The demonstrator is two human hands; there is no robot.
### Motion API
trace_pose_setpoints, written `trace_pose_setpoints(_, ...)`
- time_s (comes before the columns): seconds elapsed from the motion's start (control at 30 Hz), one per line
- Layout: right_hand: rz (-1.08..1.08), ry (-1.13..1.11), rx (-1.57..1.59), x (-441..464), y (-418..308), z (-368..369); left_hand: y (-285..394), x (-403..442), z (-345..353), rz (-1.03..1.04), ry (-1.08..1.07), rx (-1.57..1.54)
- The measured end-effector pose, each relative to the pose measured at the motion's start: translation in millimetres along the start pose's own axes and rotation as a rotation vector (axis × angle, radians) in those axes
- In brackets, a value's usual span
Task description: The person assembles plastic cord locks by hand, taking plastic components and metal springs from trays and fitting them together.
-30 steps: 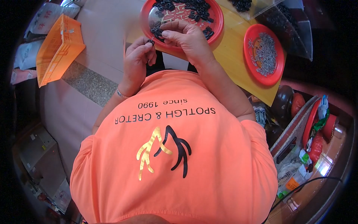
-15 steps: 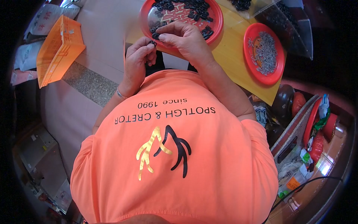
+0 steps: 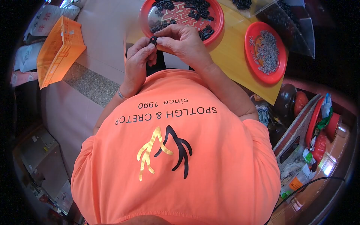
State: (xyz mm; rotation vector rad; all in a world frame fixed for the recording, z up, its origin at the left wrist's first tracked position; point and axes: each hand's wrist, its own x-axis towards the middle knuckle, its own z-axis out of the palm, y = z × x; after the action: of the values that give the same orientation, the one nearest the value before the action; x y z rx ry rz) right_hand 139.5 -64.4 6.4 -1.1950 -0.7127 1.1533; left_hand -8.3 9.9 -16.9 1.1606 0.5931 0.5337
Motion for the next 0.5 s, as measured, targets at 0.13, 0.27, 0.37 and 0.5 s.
trace_pose_setpoints(0.13,0.015,-0.017,0.010,-1.2,-0.8,2.1,0.7,-1.0,-0.4,-0.001,-0.014,0.008)
trace_pose_setpoints(0.27,-0.016,-0.022,-0.049,-1.1,0.5,0.8,2.1,0.1,2.8,-0.062,0.004,-0.112)
trace_pose_setpoints(0.37,-0.007,-0.010,-0.032,-2.4,0.5,0.6,2.0,2.0,3.9,-0.097,0.006,-0.186)
trace_pose_setpoints(0.5,0.045,-0.029,-0.015,-2.8,-3.9,-3.8,0.8,3.6,2.5,-0.110,-0.037,-0.216)
